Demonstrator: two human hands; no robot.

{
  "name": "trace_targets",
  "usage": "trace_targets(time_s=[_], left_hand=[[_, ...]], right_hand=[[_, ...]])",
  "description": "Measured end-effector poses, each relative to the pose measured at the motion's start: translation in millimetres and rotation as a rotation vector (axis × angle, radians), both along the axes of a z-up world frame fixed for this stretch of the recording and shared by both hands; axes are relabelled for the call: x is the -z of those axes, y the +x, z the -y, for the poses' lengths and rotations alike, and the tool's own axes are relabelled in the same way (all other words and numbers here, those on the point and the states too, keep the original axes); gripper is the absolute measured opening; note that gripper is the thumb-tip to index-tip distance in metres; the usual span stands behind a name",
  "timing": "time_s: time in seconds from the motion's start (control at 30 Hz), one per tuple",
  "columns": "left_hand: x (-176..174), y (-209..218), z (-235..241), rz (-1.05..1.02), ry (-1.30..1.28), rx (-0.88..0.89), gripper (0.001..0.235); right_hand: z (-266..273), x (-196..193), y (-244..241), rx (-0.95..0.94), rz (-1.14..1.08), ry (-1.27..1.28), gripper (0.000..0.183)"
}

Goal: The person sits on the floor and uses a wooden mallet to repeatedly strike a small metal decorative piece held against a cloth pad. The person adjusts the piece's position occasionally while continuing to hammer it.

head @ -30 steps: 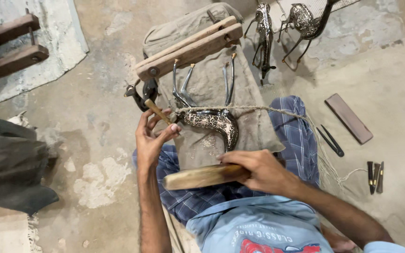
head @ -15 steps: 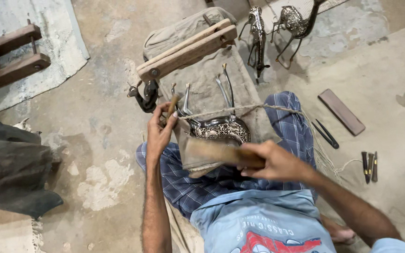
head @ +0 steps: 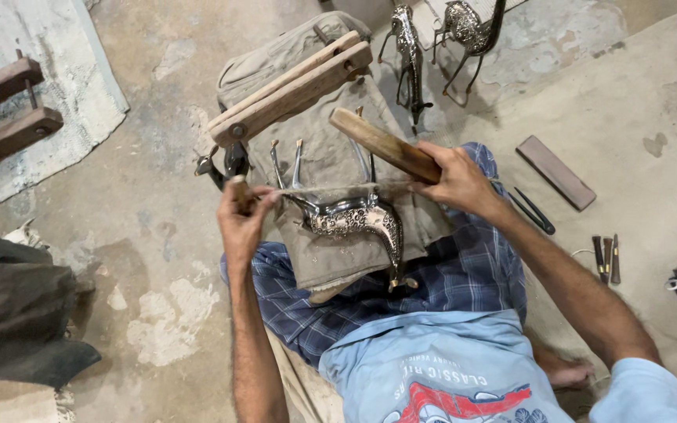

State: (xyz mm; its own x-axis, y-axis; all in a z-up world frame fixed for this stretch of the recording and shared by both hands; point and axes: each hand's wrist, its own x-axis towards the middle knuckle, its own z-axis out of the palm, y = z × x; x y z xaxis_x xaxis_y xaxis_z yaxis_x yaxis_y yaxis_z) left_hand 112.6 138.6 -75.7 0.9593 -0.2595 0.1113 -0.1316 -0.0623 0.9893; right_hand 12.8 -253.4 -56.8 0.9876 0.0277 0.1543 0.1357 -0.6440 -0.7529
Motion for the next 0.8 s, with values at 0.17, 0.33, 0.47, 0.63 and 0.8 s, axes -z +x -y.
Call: trace_targets(time_s=[0.17,0.33,0.47,0.63,0.8], left_hand=[[4,15,7,0.052,0.041,-0.213,0.031],[-20,20,5,0.057,0.282,-0.255,0.018],[-52,1,9,0.030,0.175,-0.208,0.032],[-82,-19,65,-0.215,0.086,0.213,0.033],[-102,-6,130,-0.361,0.103,0.584,0.042]], right_hand=[[12,17,34,0.087,0.000,0.075,0.041],[27,21,46,0.096,-0.010,0.177,0.046],[37,15,9,0.097,-0.217,0.426,0.054],[35,19,-49,0.098,-0.123,0.578,0.039],[23,49,-95,0.135,0.001,0.529,0.026]])
